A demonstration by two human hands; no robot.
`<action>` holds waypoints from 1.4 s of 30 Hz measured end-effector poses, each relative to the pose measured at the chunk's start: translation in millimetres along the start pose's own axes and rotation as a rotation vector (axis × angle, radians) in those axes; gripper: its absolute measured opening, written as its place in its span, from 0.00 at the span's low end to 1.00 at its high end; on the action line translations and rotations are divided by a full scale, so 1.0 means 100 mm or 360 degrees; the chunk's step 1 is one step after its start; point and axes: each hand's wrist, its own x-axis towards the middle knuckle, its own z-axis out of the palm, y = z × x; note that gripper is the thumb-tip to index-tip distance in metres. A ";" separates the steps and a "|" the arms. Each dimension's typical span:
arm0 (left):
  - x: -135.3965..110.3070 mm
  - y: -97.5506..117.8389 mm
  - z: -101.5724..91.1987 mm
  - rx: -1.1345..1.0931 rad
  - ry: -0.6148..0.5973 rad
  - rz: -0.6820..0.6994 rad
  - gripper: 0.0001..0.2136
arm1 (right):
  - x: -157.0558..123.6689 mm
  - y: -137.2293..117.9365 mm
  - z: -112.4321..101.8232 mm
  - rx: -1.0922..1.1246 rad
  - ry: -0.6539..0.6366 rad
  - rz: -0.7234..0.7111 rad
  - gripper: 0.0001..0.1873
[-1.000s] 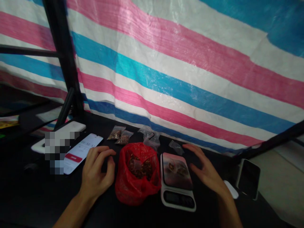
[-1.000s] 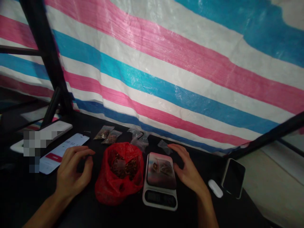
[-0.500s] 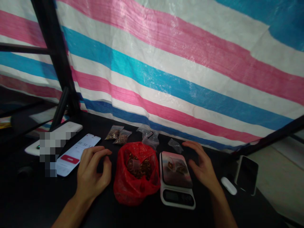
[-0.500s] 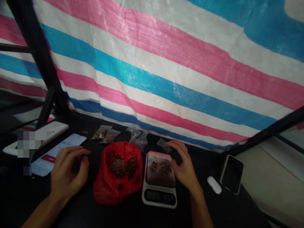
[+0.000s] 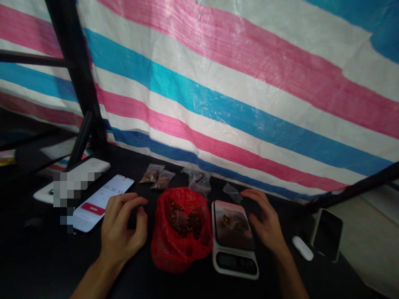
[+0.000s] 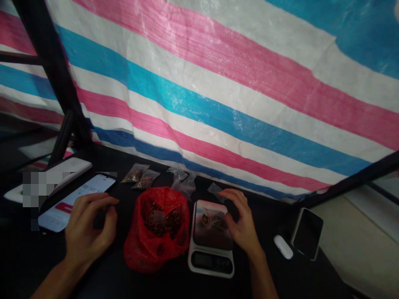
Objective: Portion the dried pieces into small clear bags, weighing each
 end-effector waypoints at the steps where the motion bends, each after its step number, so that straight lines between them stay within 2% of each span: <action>1: 0.00 0.00 0.00 0.0001 0.0005 0.0002 0.10 | -0.01 0.01 0.01 0.0000 -0.0020 -0.0003 0.29; 8: 0.01 0.02 0.00 -0.0023 0.0014 0.0018 0.10 | -0.02 -0.02 0.01 -0.0037 -0.0153 0.0006 0.34; 14: 0.02 0.04 -0.01 -0.0040 -0.0005 0.0023 0.10 | -0.03 -0.08 -0.02 -0.0041 -0.0612 0.0139 0.38; 16: 0.01 0.04 -0.02 -0.0050 -0.0006 0.0027 0.10 | -0.05 -0.06 0.02 -0.0057 -0.0682 0.0217 0.35; 20: 0.01 0.06 -0.02 -0.0102 -0.0012 0.0071 0.10 | -0.06 -0.05 0.12 -0.0078 -0.0615 0.0261 0.22; 24: -0.01 0.09 0.00 -0.0153 -0.0032 0.0095 0.10 | -0.01 -0.25 0.22 0.0079 -0.0575 0.0184 0.19; 27: -0.03 0.10 0.01 -0.0210 -0.0059 0.0109 0.10 | 0.01 -0.45 0.33 0.0098 -0.0534 0.0084 0.22; 30: -0.05 0.11 0.01 -0.0275 -0.0093 0.0113 0.10 | -0.02 -0.55 0.47 -0.0044 -0.0547 -0.0030 0.27; 34: -0.07 0.15 0.03 -0.0389 -0.0174 0.0114 0.10 | -0.05 -0.50 0.60 -0.0158 -0.0584 -0.0081 0.29; 42: -0.15 0.24 0.15 -0.0523 -0.0354 0.0195 0.12 | -0.05 -0.48 0.63 -0.0135 -0.0593 -0.0069 0.36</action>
